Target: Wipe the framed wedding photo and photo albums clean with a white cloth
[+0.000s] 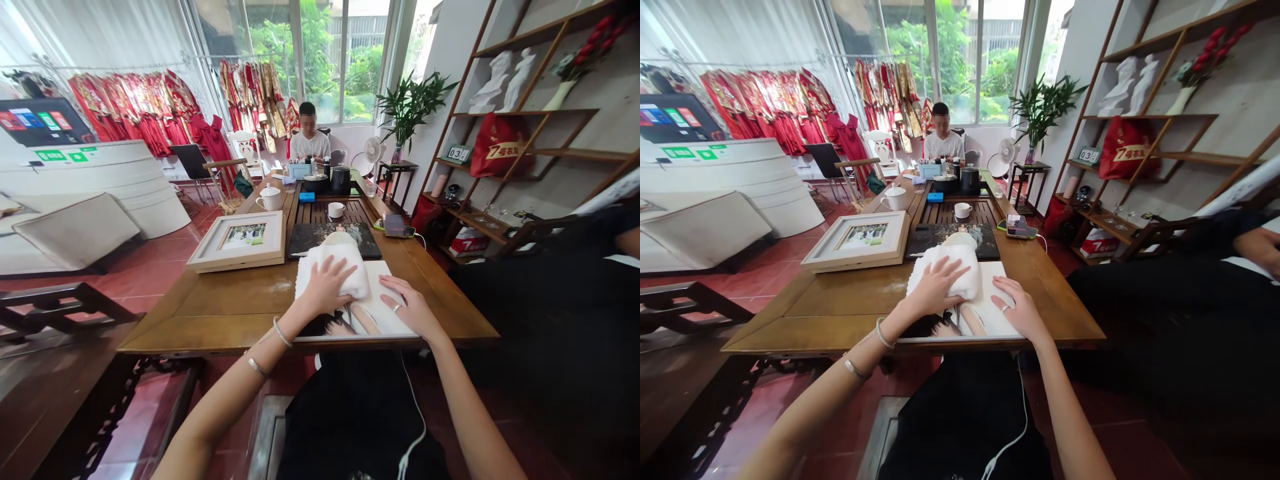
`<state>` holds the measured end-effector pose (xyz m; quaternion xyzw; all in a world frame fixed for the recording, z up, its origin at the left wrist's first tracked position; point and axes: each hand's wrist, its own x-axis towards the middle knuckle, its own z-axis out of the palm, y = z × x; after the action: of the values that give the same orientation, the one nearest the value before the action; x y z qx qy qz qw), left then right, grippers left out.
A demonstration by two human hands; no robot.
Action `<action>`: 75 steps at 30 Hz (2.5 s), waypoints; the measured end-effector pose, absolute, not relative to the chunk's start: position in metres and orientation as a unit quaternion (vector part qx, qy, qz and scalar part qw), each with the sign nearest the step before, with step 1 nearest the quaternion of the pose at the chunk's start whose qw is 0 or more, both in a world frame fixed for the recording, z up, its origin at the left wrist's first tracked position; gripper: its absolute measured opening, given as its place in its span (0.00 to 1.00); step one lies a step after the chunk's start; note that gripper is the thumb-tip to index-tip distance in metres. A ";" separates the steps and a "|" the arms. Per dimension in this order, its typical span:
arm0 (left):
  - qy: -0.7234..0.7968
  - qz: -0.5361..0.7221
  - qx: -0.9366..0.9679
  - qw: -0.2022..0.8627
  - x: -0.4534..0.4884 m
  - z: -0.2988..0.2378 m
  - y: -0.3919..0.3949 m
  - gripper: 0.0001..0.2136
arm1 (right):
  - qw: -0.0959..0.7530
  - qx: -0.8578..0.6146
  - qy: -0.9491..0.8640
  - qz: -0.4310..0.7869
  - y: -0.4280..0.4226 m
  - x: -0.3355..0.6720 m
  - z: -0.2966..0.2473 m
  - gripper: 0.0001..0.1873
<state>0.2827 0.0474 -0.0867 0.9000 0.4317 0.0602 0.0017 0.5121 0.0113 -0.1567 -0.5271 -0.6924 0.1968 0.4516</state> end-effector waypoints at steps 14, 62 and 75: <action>0.488 0.073 0.868 0.049 0.239 -0.091 -0.071 0.37 | 0.447 -0.524 -0.698 0.196 0.012 0.513 -0.157 0.18; 0.458 0.071 0.886 0.007 0.262 -0.088 0.030 0.33 | 0.458 -0.531 -0.689 0.184 0.013 0.510 -0.158 0.19; 0.441 0.085 0.893 -0.013 0.278 -0.094 0.054 0.32 | 0.452 -0.522 -0.696 0.199 0.018 0.514 -0.157 0.19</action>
<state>0.2777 0.0536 -0.0944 0.8934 0.4409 0.0851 -0.0131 0.5139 0.0181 -0.1574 -0.5215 -0.6961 0.1987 0.4515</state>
